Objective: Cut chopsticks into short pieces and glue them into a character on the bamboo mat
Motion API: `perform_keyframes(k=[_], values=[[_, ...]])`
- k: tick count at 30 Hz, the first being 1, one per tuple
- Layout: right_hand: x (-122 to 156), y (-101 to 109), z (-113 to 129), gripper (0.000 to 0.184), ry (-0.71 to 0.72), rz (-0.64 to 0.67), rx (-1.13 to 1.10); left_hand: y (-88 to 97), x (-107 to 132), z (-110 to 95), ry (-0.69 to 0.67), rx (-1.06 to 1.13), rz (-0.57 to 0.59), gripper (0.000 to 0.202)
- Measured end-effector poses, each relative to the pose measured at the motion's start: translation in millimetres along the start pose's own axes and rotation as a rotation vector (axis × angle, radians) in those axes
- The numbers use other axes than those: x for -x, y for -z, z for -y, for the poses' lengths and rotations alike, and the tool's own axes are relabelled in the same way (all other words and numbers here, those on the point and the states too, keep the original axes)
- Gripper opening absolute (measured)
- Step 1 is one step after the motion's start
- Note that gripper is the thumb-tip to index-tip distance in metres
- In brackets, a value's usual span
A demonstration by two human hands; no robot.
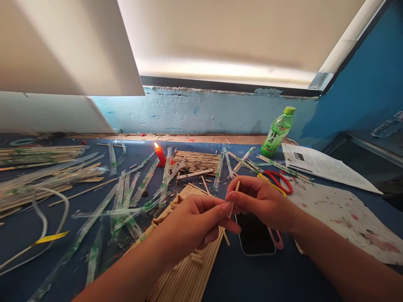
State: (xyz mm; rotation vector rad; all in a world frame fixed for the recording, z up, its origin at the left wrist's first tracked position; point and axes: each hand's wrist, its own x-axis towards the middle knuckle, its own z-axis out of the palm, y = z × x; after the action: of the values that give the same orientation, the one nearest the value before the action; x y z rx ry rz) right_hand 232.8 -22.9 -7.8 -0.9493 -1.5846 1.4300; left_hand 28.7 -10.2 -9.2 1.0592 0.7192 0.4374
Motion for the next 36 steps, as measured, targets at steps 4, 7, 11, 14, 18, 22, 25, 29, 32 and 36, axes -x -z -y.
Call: perform_keyframes(k=[4, 7, 11, 14, 18, 22, 25, 29, 32, 36], values=[[1.5, 1.8, -0.9, 0.013, 0.013, -0.001, 0.015, -0.1, -0.5, 0.6, 0.007, 0.015, -0.002, 0.03], [1.1, 2.2, -1.9, 0.013, 0.018, 0.003, 0.019, 0.2, -0.8, 1.4, 0.014, 0.025, 0.012, 0.029], [0.3, -0.9, -0.4, 0.017, 0.022, 0.003, 0.059, 1.5, -1.0, 2.8, -0.004, 0.002, 0.022, 0.027], [1.1, 1.1, 6.0, 0.026, 0.013, 0.005, 0.135, 1.1, -1.0, 1.7, -0.004, -0.037, 0.016, 0.026], [2.2, 31.4, 13.7, 0.044, -0.006, -0.206, 0.51, 0.3, -0.6, -2.1, -0.014, -0.099, -0.082, 0.027], [4.0, 85.3, 3.5, 0.032, -0.453, -0.346, 1.316, 2.3, -0.2, -4.6, -0.055, -0.176, -0.166, 0.029], [6.4, 113.6, -10.3, 0.034, -0.63, -0.306, 1.355, 3.8, -1.1, -5.8, -0.073, -0.195, -0.199, 0.03], [7.6, 122.0, -19.6, 0.045, -0.702, -0.294, 1.321, 2.3, -1.6, -8.5, -0.093, -0.171, -0.225, 0.028], [5.2, 118.8, -19.2, 0.055, -0.707, -0.322, 1.301, 0.2, 0.2, -10.2, -0.101, -0.191, -0.242, 0.026], [0.5, 109.7, -10.3, 0.063, -0.657, -0.43, 1.317, 0.3, 2.2, -9.7, -0.13, -0.263, -0.268, 0.03]])
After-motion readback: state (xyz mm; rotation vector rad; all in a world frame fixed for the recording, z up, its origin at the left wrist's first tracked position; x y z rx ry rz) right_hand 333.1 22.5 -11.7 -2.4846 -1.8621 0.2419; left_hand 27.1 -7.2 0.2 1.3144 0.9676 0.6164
